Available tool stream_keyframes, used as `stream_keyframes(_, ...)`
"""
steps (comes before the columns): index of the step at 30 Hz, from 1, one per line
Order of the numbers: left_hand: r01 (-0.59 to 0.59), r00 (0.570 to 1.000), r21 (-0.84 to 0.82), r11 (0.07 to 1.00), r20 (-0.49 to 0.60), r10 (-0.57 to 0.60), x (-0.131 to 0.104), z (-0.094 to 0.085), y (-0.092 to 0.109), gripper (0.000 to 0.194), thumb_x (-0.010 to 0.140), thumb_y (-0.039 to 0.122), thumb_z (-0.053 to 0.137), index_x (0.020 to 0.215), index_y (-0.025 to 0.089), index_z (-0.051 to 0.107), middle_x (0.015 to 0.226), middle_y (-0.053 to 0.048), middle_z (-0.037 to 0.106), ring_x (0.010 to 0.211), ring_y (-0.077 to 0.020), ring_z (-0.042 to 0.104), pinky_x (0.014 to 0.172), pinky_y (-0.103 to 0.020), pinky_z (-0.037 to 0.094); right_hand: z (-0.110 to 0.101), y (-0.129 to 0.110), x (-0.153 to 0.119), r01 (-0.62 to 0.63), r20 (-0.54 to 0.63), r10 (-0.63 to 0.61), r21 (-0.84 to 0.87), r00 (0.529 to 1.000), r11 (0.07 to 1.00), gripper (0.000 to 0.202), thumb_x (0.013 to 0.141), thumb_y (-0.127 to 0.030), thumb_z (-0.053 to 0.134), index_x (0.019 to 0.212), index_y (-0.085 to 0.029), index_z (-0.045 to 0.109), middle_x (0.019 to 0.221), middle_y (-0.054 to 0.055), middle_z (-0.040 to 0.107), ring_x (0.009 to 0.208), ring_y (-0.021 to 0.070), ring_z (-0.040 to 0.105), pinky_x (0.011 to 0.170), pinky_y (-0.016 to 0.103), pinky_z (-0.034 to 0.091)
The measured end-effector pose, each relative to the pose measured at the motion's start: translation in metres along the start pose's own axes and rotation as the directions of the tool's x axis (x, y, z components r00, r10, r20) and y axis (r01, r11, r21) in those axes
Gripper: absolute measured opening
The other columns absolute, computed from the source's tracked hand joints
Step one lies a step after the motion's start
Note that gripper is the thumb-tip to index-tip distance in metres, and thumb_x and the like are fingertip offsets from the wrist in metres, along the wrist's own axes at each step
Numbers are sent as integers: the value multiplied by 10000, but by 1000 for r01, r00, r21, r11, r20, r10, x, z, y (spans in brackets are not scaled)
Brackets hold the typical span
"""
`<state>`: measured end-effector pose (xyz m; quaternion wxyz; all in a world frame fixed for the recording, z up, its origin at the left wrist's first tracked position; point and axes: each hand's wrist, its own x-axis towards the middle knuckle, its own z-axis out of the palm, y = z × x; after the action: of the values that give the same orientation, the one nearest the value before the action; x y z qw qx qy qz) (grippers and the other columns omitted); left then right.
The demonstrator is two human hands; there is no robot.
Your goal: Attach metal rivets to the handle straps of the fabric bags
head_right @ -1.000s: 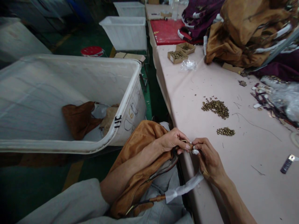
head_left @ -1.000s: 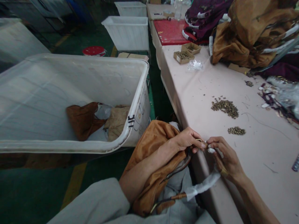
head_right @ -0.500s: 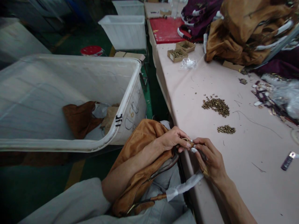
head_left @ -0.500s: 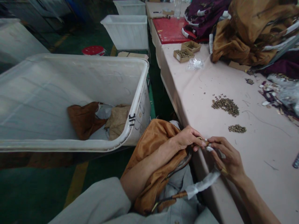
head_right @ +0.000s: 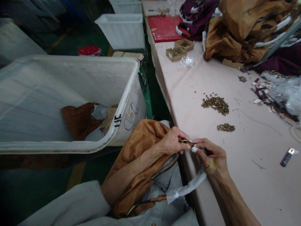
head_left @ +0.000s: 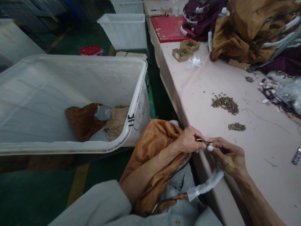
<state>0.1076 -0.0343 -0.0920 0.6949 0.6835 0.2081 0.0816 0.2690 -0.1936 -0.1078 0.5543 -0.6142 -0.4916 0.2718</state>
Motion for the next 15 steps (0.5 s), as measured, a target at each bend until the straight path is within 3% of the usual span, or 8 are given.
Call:
stream_keyframes(5,-82,993,215,973,-60,97,-5,3,8,272,742,212,696,955,88,812,623,-33,677,546,-116,579,493,-186,374,1,0,-3,10,-18,-10,4,1000,1000,53,881,-213,749,917,-228,786,1049,86,763,978,269,718,809,383,565)
stream_keyframes(9,-144,979,292,945,-96,178,-7,5,11,238,732,195,695,908,91,816,660,-29,679,589,-108,549,519,-194,348,3,-4,-6,-33,-71,31,-37,997,999,36,894,-225,737,913,-224,767,1014,71,764,917,247,725,779,361,568)
stream_keyframes(15,-57,994,266,962,-79,81,-9,5,14,242,737,211,715,923,86,807,644,-36,677,558,-114,574,487,-189,335,6,-15,-7,16,-69,-34,-250,997,968,24,903,-234,723,918,-216,730,990,65,758,843,214,729,714,313,589)
